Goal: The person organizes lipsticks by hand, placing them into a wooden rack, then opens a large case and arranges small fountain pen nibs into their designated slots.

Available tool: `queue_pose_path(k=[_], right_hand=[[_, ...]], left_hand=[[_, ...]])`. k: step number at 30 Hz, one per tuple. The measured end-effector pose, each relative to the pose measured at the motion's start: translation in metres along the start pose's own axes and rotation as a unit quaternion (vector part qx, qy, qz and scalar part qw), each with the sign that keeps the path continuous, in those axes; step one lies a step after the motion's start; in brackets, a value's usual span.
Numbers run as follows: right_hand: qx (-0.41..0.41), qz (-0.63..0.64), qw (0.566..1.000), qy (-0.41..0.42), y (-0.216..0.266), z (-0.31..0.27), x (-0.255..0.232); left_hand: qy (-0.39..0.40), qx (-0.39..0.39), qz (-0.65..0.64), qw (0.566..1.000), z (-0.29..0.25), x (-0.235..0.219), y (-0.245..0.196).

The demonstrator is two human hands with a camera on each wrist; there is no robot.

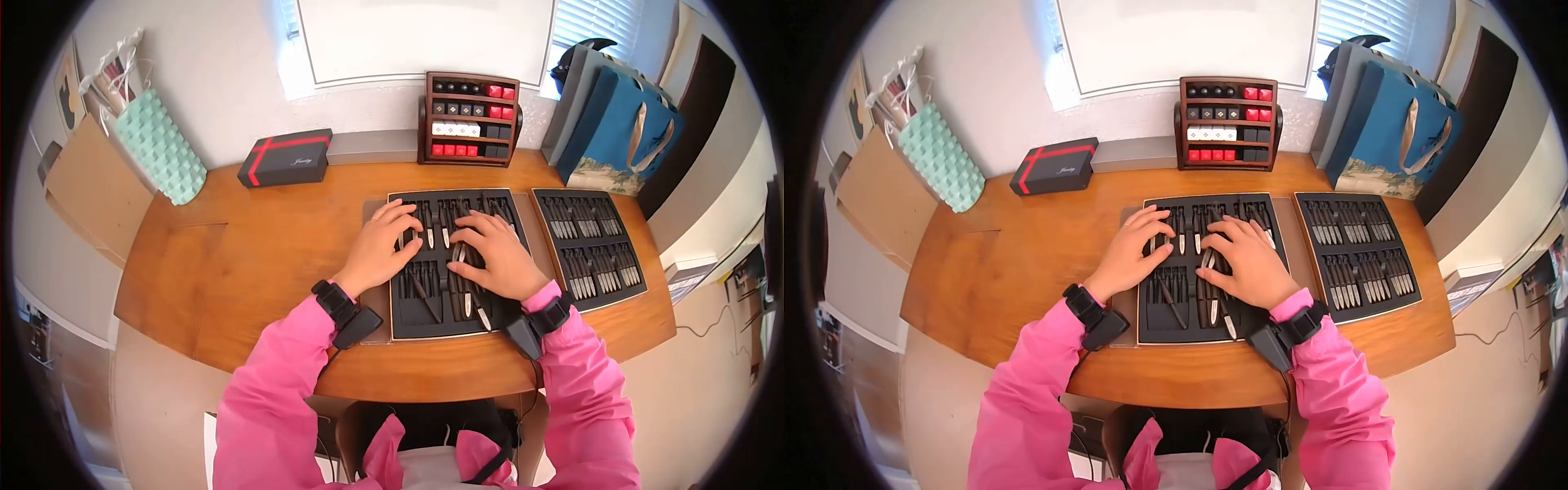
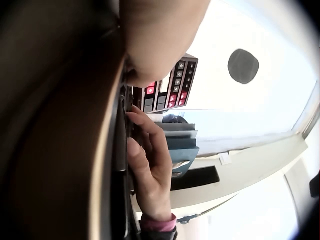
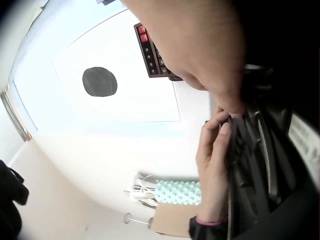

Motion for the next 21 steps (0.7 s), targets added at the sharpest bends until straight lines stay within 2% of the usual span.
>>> queue_pose_path(k=[1, 4, 7, 9, 12, 15, 21], right_hand=[[-0.008, 0.002, 1.0, -0.027, 0.0, -0.003, -0.001], [0.013, 0.047, 0.998, -0.039, -0.002, -0.007, 0.001], [-0.004, 0.063, 0.996, -0.061, -0.004, -0.008, 0.003], [-0.002, 0.06, 0.996, -0.06, -0.004, -0.01, 0.002], [-0.006, 0.045, 0.997, -0.061, -0.005, -0.012, 0.005], [0.005, 0.039, 0.998, -0.046, -0.004, -0.012, 0.005], [0.0, 0.026, 0.999, -0.048, -0.003, -0.013, 0.004]], left_hand=[[0.005, 0.001, 0.006, 1.0, 0.003, 0.0, -0.003], [-0.009, 0.008, 0.047, 0.999, 0.013, 0.0, -0.011], [-0.006, -0.032, 0.06, 0.998, 0.021, 0.0, -0.011], [-0.048, -0.076, 0.058, 0.994, 0.021, -0.002, -0.002], [-0.079, -0.046, 0.011, 0.996, 0.019, 0.0, 0.004], [-0.104, -0.044, 0.03, 0.993, 0.018, -0.002, -0.002], [-0.055, -0.049, 0.129, 0.989, 0.022, -0.006, -0.022]])
Point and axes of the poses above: each hand's wrist, its own z-axis towards the middle knuckle, its own x-axis out of the palm, y = z × x, the point moved 4 cm from there along z, towards the middle knuckle, and after that the axes turned 4 degrees about -y, right-handed, at the moved point
